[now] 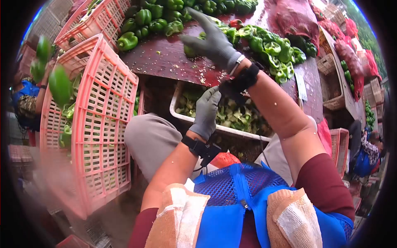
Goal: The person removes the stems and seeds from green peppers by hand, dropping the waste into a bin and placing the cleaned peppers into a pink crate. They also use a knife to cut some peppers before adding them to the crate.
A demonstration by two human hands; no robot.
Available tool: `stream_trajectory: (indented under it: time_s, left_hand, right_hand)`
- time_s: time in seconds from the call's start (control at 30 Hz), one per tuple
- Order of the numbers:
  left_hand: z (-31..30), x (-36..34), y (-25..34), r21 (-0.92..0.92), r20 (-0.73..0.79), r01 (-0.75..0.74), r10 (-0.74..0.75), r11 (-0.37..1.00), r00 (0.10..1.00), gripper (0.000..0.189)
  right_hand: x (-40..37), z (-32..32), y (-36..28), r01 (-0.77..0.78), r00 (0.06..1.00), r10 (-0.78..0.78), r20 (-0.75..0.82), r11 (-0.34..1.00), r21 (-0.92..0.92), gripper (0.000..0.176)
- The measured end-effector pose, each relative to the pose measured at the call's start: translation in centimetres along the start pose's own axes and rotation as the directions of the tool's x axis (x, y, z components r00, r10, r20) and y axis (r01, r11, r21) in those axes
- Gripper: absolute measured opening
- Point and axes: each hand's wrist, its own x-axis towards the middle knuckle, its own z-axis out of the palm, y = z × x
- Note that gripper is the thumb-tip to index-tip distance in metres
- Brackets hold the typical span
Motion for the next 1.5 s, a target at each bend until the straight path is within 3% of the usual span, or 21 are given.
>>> stream_trajectory:
  time_s: [0.07,0.13,0.2,0.23,0.33,0.43,0.5,0.6,0.67,0.7,0.8,0.83,0.97,1.07,1.13,1.2,1.23,1.27,1.33,1.43,1.5]
  left_hand:
    - [-0.7,0.8,-0.4,0.001,0.035,0.009,-0.009,1.0,0.999,0.026]
    - [-1.1,1.7,-0.9,-0.025,0.1,0.017,-0.015,1.0,0.995,0.025]
    - [-0.4,1.8,-0.5,-0.018,0.031,0.012,-0.012,1.0,0.999,0.028]
    - [-0.5,2.3,-0.6,-0.023,0.006,0.018,-0.018,1.0,1.0,0.029]
    - [-0.5,3.5,-0.2,0.039,-0.127,-0.055,0.06,0.998,0.99,0.051]
    - [-2.0,6.1,0.2,0.239,0.029,-0.365,0.369,0.9,0.929,0.075]
    - [-2.1,4.7,2.9,0.009,0.303,-0.137,0.128,0.991,0.944,0.086]
    - [-1.8,4.6,2.8,0.294,0.509,-0.329,0.144,0.897,0.849,0.062]
    - [-1.1,4.1,1.8,0.158,0.369,-0.32,0.244,0.934,0.897,0.056]
    - [-0.8,3.9,1.2,0.088,0.286,-0.323,0.287,0.942,0.914,0.053]
    - [-0.4,2.9,0.1,-0.252,0.163,-0.202,0.247,0.946,0.955,0.045]
    - [-0.1,2.4,0.1,-0.283,0.105,-0.198,0.235,0.938,0.966,0.043]
    - [-0.4,2.1,-1.5,-0.343,0.072,-0.212,0.251,0.915,0.965,0.042]
    - [-1.5,2.4,-2.4,-0.487,0.087,-0.035,0.089,0.873,0.992,0.038]
    - [-2.5,3.2,-3.1,-0.393,0.069,-0.098,0.135,0.914,0.988,0.037]
    - [-3.8,5.0,-4.6,-0.273,0.092,-0.207,0.24,0.939,0.966,0.036]
    - [-3.9,5.1,-4.5,-0.192,0.104,-0.246,0.269,0.95,0.958,0.036]
    - [-4.0,5.1,-4.4,-0.111,0.116,-0.285,0.297,0.952,0.948,0.036]
    - [-1.5,1.8,-0.5,-0.45,0.113,0.006,0.051,0.893,0.992,0.033]
    - [-0.7,1.5,-0.3,-0.182,0.039,-0.264,0.275,0.947,0.961,0.045]
    - [-0.8,1.7,-0.6,0.12,0.07,-0.47,0.464,0.875,0.883,0.055]
  right_hand:
    - [-2.8,-0.8,8.1,-0.153,0.959,0.246,0.143,0.87,-0.468,0.083]
    - [-6.4,-0.8,14.2,-0.272,0.893,0.445,0.07,0.657,-0.703,0.081]
    - [-8.5,-1.3,15.1,-0.486,0.759,0.642,0.111,0.672,-0.56,0.077]
    - [-9.1,-0.8,14.9,-0.467,0.799,0.6,0.042,0.663,-0.585,0.07]
    - [-11.0,-1.0,13.9,-0.411,0.862,0.472,0.183,0.864,-0.29,0.062]
    - [-11.3,-3.1,8.4,-0.345,0.859,0.331,0.39,0.938,-0.037,0.061]
    - [-11.3,-5.1,4.6,-0.372,0.839,0.256,0.481,0.914,0.162,0.062]
    - [-12.4,-6.8,2.4,-0.427,0.83,0.249,0.499,0.859,0.282,0.064]
    - [-13.2,-7.0,1.8,-0.515,0.817,0.355,0.454,0.803,0.299,0.065]
    - [-13.7,-6.5,0.4,-0.627,0.777,0.496,0.388,0.671,0.395,0.057]
    - [-16.1,-4.1,0.4,-0.188,0.979,0.178,0.094,0.977,0.105,0.049]
    - [-16.7,-3.4,-0.2,-0.22,0.975,0.222,0.017,0.953,0.207,0.042]
    - [-17.2,-4.5,-2.8,-0.121,0.993,0.116,0.036,0.981,0.149,0.032]
    - [-16.9,-4.6,-3.8,0.125,0.988,-0.125,0.095,0.992,0.008,0.031]
    - [-17.8,-4.2,-4.1,-0.178,0.983,0.185,-0.002,0.95,0.256,0.029]
    - [-17.9,-4.7,-4.5,-0.439,0.804,0.593,0.049,0.535,0.721,0.027]
    - [-17.6,-5.2,-4.3,-0.467,0.761,0.645,0.068,0.472,0.747,0.028]
    - [-17.2,-5.7,-4.0,-0.55,0.743,0.654,0.14,0.479,0.684,0.029]
    - [-16.5,-6.6,-3.6,-0.688,0.685,0.679,0.263,0.485,0.54,0.032]
    - [-15.5,-6.9,-3.8,-0.552,0.803,0.484,0.347,0.824,0.128,0.043]
    - [-15.7,-6.6,-3.9,-0.391,0.814,0.376,0.442,0.918,-0.061,0.042]
